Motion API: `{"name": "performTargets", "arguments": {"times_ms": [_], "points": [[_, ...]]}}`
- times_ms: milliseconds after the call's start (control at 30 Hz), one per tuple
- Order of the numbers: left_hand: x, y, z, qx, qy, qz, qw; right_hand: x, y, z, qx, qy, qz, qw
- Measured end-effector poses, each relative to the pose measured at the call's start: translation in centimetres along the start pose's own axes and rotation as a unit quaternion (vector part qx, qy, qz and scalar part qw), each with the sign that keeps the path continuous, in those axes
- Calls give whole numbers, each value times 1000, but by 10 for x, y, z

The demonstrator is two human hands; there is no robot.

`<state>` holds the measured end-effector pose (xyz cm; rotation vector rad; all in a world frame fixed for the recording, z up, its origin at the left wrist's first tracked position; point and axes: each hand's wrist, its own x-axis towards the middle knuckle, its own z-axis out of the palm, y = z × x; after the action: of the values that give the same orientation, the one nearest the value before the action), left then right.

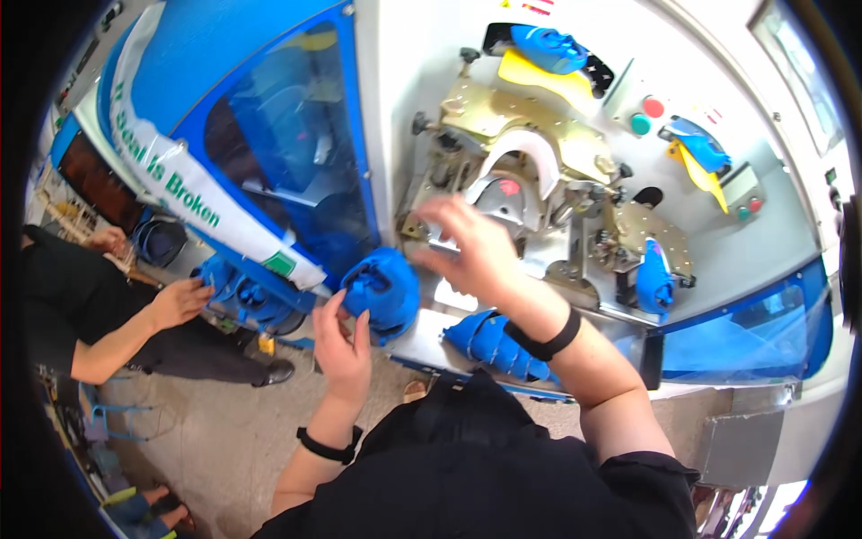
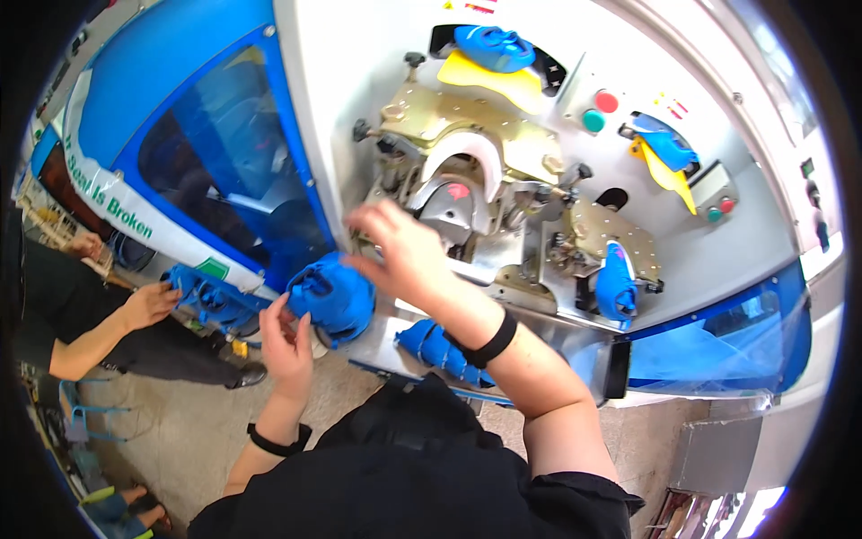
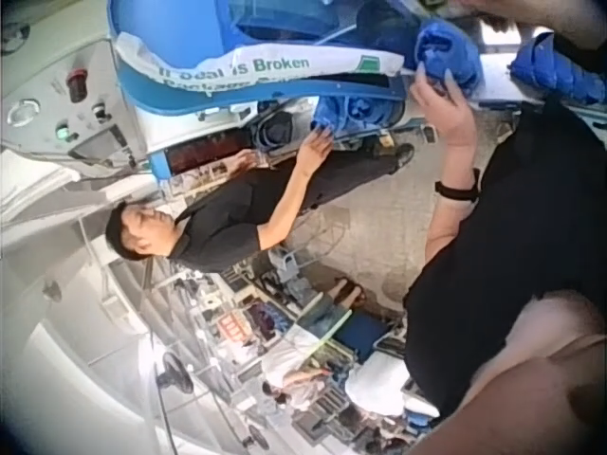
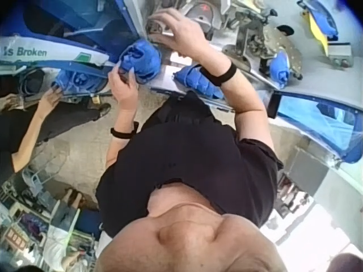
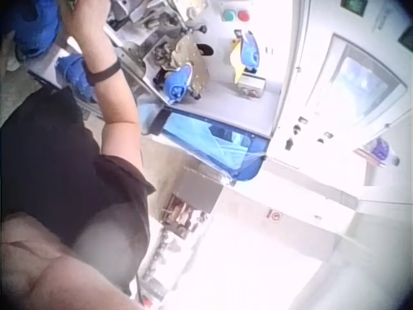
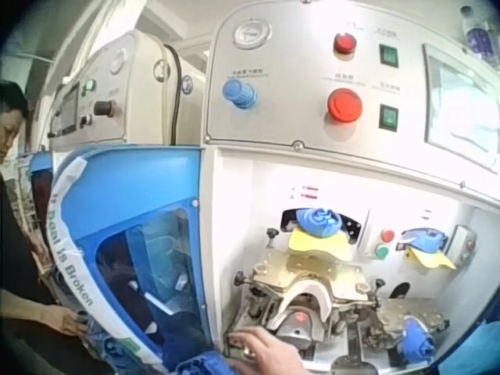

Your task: Operates a machine to press and shape shoe uppers onto lasts.

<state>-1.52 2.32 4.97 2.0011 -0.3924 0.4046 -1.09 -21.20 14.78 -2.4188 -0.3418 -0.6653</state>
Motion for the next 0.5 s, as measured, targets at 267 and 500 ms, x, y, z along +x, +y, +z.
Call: {"name": "performTargets", "arguments": {"times_ms": [267,500], "points": [[9,53,1,-134,-10,245,960,118,168,-203,-352,265,-27,897],[21,68,36,-259,-282,126,915,93,87,-129,-298,193,-11,935]]}}
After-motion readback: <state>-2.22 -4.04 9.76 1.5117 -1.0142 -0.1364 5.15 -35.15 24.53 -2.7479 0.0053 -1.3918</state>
